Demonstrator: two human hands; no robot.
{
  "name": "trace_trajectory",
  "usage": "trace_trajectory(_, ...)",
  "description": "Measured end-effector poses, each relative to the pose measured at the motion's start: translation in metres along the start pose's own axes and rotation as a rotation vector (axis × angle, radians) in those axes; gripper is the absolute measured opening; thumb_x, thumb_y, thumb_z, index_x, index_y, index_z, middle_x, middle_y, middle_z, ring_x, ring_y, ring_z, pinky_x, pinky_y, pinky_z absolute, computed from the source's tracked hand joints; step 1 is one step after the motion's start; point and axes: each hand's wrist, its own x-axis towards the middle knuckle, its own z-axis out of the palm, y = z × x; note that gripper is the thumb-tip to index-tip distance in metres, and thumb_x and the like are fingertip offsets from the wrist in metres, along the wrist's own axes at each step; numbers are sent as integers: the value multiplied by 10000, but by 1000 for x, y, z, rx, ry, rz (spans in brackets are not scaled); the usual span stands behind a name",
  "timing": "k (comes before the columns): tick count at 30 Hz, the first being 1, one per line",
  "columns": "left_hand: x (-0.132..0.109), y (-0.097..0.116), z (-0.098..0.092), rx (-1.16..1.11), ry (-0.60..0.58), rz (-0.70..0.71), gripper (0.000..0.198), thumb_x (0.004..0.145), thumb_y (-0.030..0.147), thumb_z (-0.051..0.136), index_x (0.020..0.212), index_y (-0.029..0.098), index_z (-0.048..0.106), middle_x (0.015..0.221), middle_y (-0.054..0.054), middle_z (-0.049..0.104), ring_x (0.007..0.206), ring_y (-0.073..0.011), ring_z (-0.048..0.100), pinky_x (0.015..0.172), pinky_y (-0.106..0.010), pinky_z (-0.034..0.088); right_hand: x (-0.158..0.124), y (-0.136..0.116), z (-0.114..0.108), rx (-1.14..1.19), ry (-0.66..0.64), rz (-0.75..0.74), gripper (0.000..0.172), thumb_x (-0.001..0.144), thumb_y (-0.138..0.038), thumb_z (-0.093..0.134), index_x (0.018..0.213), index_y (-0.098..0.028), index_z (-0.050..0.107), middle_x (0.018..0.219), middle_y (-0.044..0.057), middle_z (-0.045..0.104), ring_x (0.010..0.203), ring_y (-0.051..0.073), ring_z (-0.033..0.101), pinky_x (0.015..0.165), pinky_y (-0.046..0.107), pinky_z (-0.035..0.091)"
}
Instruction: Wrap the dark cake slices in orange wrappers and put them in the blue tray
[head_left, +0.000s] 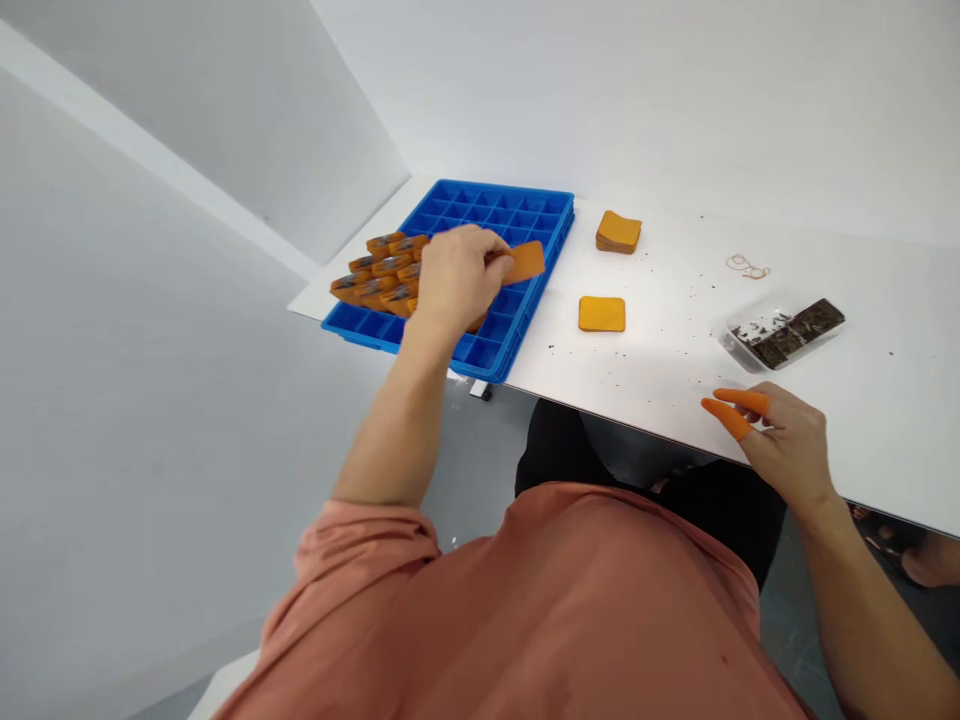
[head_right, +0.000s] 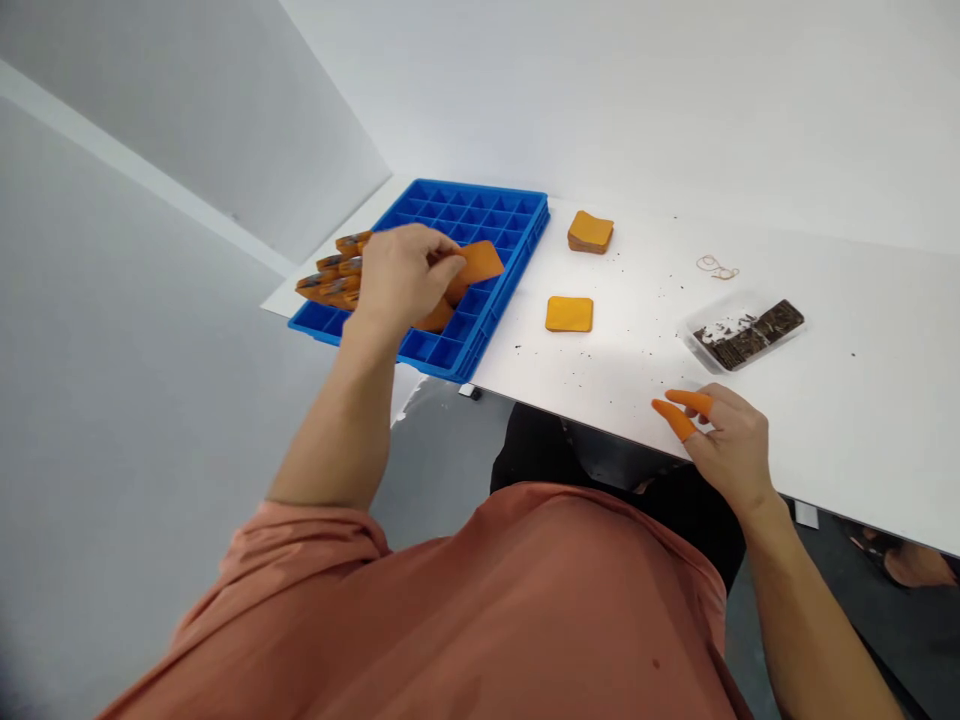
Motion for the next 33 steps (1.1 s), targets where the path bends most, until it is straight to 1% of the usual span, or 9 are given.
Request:
trace_trajectory(3, 42, -19, 14, 191, -129, -148, 246, 934, 240, 655, 1042, 279, 872, 1130, -85, 826, 1145, -360, 705, 1024, -502, 546, -16, 33, 10, -45, 45, 167, 311, 1034, -521, 745, 994, -239, 870, 786, 22, 726, 619, 173, 596, 600, 368, 469)
trace_trajectory(6, 58, -23, 35, 267, -204, -206, 302, 920, 256, 655, 1122, 271, 879, 1183, -97, 830, 1189, -389, 704, 1039, -521, 549, -24, 50, 17, -30, 101, 259, 299, 1011, -513, 764, 1019, -238, 881, 826, 30, 761, 657, 186, 633, 635, 370, 480)
trace_trajectory(8, 58, -23, 46, 276, -215, -205, 331, 925, 264, 645, 1159, 281, 877, 1208, -90, 832, 1203, -388, 706, 1049, -517, 550, -25, 53, 19, -20, 115, 271, 283, 996, -505, 781, 1023, -243, 887, 834, 30, 770, 664, 186, 642, 636, 364, 476)
trace_trajectory(11, 54, -25, 53, 278, -215, -192, 339, 940, 295, 627, 1169, 297, 878, 1213, -77, 834, 1213, -374, 704, 1055, -494, 553, -23, 50, 20, -25, 114, 255, 285, 995, -509, 777, 990, -247, 889, 801, 26, 761, 632, 176, 620, 609, 356, 462)
trace_trajectory(15, 50, -29, 53, 253, -188, -173, 323, 945, 327, 638, 1155, 292, 881, 1206, -70, 840, 1209, -361, 714, 1063, -474, 556, -22, 46, 21, -39, 116, 225, 293, 1005, -515, 766, 984, -247, 882, 804, 24, 758, 636, 172, 618, 608, 353, 473)
trace_trajectory(18, 50, -32, 51, 213, -167, -197, 287, 936, 324, 674, 1134, 297, 880, 1196, -54, 849, 1173, -350, 731, 1033, -464, 568, -22, 44, 20, -46, 108, 217, 298, 1010, -521, 759, 980, -249, 877, 798, 24, 752, 628, 175, 615, 597, 361, 474)
trace_trajectory(23, 49, -37, 52, 180, -173, -199, 233, 928, 334, 712, 1086, 288, 876, 1165, -63, 853, 1111, -347, 730, 987, -462, 570, -24, 44, 19, -54, 97, 221, 297, 1019, -520, 755, 992, -248, 871, 814, 33, 760, 640, 191, 628, 597, 378, 480)
trace_trajectory(27, 47, -34, 54, 201, -161, -188, 230, 933, 326, 696, 1080, 289, 869, 1142, -56, 856, 1109, -333, 725, 988, -438, 561, -26, 45, 19, -52, 97, 215, 305, 1023, -532, 749, 990, -253, 866, 843, 42, 777, 660, 205, 659, 615, 383, 505)
trace_trajectory(33, 34, -27, 57, 163, -126, -168, 288, 994, 327, 608, 1128, 239, 847, 1215, -85, 848, 1141, -306, 741, 1031, -411, 535, -28, 46, 19, -58, 93, 184, 284, 1038, -520, 743, 1010, -265, 866, 923, 63, 820, 694, 223, 701, 626, 389, 526)
